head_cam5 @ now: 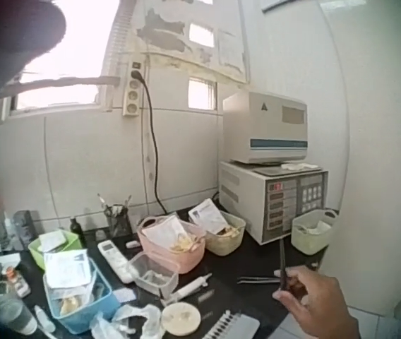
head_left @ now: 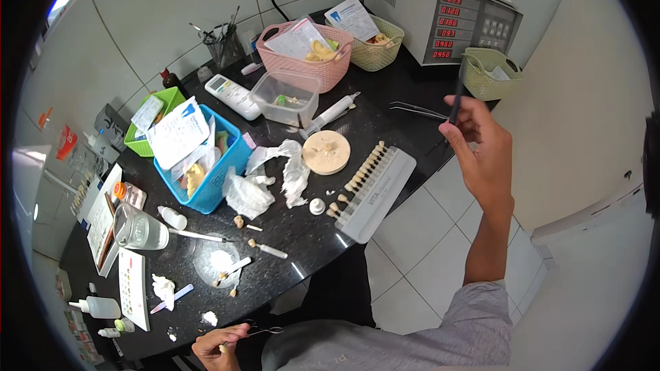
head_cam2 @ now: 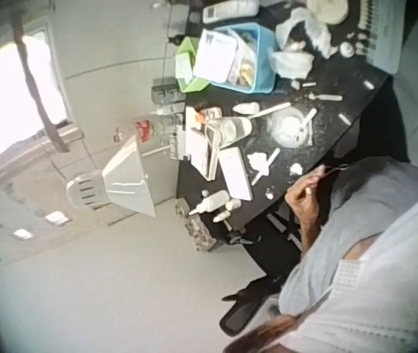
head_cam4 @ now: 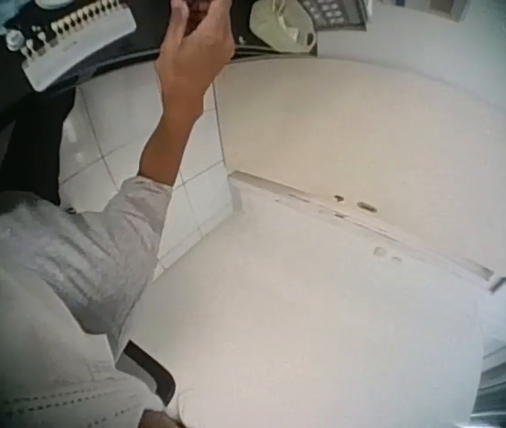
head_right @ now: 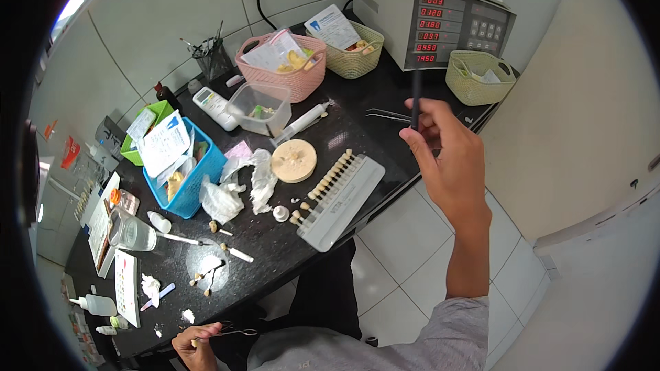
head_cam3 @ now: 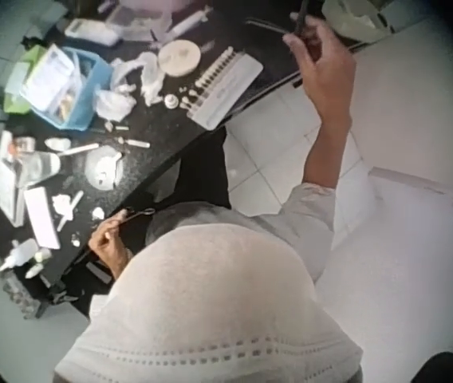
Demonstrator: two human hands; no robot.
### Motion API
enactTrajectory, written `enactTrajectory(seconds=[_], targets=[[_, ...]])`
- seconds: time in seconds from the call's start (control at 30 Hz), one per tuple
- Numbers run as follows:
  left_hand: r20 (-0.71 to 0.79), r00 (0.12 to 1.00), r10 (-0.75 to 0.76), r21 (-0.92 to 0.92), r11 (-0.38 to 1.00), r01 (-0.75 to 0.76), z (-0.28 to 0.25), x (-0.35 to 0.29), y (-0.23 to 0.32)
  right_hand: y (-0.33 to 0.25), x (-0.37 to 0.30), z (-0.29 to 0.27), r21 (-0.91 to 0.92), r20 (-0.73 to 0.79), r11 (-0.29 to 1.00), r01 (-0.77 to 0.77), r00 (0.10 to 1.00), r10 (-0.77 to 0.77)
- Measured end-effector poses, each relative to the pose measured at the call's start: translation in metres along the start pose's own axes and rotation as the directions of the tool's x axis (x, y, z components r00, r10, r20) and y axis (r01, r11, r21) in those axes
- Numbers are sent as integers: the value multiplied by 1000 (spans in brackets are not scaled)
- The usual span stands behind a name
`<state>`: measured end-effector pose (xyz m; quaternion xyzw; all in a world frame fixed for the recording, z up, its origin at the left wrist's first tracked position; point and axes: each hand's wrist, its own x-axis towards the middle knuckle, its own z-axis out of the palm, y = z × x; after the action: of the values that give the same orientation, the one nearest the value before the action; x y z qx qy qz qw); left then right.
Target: Staining and applying glaze to a dental crown using a brush at a laboratory bench.
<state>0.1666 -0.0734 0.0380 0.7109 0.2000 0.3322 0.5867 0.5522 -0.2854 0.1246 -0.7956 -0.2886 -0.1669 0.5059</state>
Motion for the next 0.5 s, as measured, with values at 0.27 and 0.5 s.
enactTrajectory(seconds=[0.27, 0.5], targets=[[-95, 992, -80, 109, 990, 90, 5, -4, 1, 39, 17, -15, -401, 412, 894, 202, 911, -21], [-134, 976, -173, 98, 978, 186, 5, -3, 5, 63, 13, -12, -369, 495, 909, 191, 869, 19]])
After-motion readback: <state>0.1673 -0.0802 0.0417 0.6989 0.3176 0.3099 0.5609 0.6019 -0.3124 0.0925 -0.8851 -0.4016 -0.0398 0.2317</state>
